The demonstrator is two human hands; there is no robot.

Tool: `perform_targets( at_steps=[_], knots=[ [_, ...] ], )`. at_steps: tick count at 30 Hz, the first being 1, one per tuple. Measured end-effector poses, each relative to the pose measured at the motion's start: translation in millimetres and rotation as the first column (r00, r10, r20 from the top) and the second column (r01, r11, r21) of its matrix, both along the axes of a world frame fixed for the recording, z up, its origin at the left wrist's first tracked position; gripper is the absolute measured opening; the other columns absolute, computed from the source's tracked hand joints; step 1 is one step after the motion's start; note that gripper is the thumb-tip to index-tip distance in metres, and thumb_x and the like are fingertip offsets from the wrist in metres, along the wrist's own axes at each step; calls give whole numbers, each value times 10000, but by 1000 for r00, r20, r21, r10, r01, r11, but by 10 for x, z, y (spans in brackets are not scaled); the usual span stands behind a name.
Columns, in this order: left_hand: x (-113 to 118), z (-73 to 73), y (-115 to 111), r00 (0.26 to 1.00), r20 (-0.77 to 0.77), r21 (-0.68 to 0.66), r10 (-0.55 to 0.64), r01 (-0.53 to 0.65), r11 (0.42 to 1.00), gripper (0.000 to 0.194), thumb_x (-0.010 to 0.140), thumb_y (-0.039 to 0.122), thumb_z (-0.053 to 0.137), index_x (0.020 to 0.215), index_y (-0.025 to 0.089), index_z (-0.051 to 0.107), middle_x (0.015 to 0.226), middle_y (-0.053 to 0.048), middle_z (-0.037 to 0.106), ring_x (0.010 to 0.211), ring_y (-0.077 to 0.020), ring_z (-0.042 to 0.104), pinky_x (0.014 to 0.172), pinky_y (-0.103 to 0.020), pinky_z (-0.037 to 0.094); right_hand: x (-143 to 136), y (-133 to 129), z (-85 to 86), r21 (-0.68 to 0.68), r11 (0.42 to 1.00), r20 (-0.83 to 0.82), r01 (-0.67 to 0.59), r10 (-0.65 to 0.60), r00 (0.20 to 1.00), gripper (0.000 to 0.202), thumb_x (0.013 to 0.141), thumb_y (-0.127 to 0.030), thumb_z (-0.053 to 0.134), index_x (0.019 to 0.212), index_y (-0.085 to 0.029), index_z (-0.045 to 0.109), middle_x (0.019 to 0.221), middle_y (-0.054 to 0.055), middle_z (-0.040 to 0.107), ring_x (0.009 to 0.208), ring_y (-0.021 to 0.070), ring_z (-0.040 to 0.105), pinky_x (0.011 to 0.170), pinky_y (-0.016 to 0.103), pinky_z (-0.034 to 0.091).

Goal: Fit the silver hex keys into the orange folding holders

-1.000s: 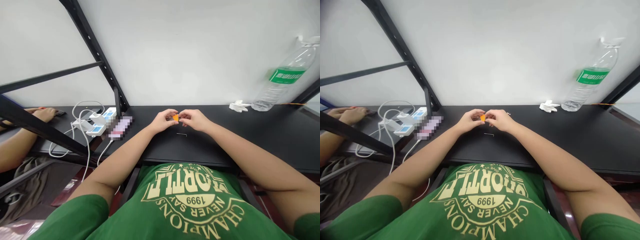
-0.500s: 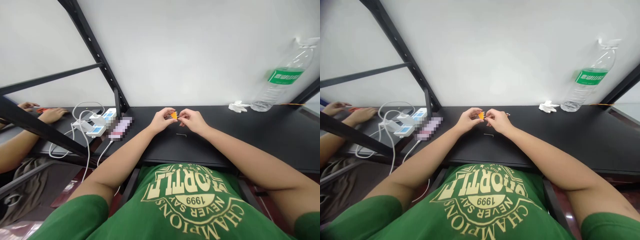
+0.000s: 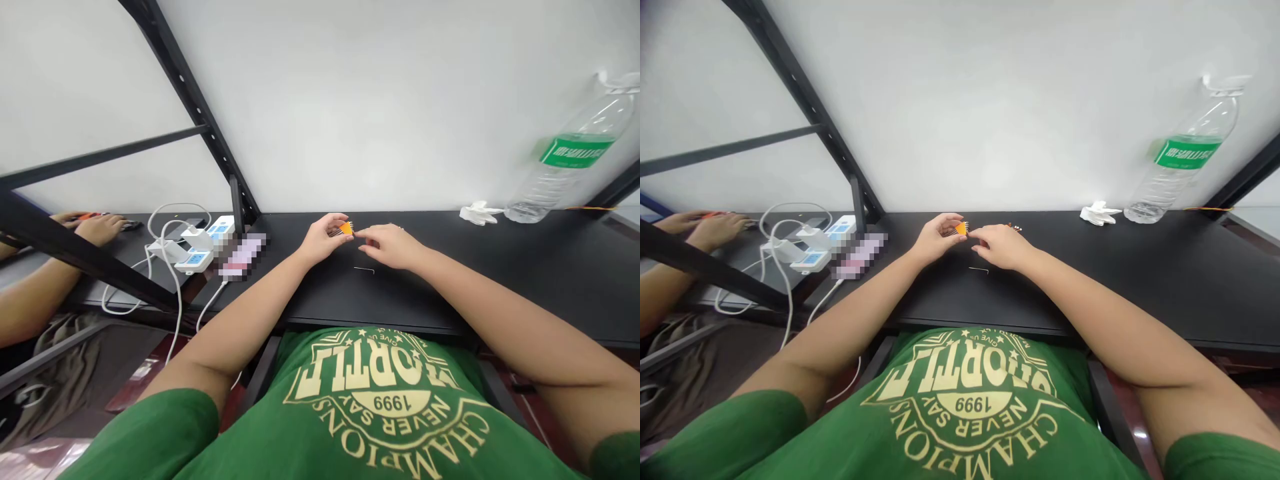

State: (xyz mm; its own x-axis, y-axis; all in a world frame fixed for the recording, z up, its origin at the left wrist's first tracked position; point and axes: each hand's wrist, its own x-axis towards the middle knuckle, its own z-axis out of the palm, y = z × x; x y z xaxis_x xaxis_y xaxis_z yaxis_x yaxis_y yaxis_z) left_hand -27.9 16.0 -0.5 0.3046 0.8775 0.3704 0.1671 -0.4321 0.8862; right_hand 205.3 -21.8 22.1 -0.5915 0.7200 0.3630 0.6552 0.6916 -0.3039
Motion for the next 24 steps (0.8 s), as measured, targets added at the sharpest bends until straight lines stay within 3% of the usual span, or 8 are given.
perform_targets(
  at_steps=[5,8,11,15,18,24],
  knots=[
    [-26,7,27,1000,25,-13,2,-1,1000,631,685,405,918,1200,163,646,1113,-120,769,1045,-239,737,1040,-446,549,21,-47,49,-190,978,206,-88,127,970,186,864,-383,724,927,-208,719,966,78,706,810,210,635,700,310,458],
    [-28,-5,32,999,23,-22,-22,23,999,653,670,390,929,1212,167,644,1114,-117,765,1052,-237,732,1052,-452,543,21,-72,50,-320,944,300,-79,180,937,73,812,-275,726,817,-215,685,940,71,716,743,193,622,622,298,438],
    [-30,-18,34,999,7,-29,-50,50,998,660,673,373,931,1231,169,643,1139,-122,752,1072,-237,725,1077,-460,528,8,-82,53,-331,944,367,-4,133,921,83,772,-171,675,712,-222,647,859,55,725,682,185,607,590,306,404],
    [-44,-37,58,996,4,-22,-90,90,996,664,675,354,931,1245,176,639,1189,-132,735,1132,-250,708,1102,-469,515,1,-55,61,-245,964,393,105,0,920,140,699,-126,705,657,-215,605,774,56,701,627,187,579,579,316,357],
    [-53,-42,72,995,-4,-1,-102,102,995,652,680,359,929,1239,183,642,1215,-135,729,1168,-258,697,1114,-474,510,19,-25,73,-219,969,329,115,-38,944,177,702,-103,686,660,-217,557,691,32,657,595,174,546,568,303,333],
    [-41,-14,39,992,-18,20,-122,122,992,645,684,371,928,1232,178,647,1221,-139,729,1163,-264,700,1101,-477,519,33,1,82,-109,994,-43,17,-22,999,73,793,-153,591,799,-225,600,732,-10,669,650,155,559,651,278,377]
  ],
)
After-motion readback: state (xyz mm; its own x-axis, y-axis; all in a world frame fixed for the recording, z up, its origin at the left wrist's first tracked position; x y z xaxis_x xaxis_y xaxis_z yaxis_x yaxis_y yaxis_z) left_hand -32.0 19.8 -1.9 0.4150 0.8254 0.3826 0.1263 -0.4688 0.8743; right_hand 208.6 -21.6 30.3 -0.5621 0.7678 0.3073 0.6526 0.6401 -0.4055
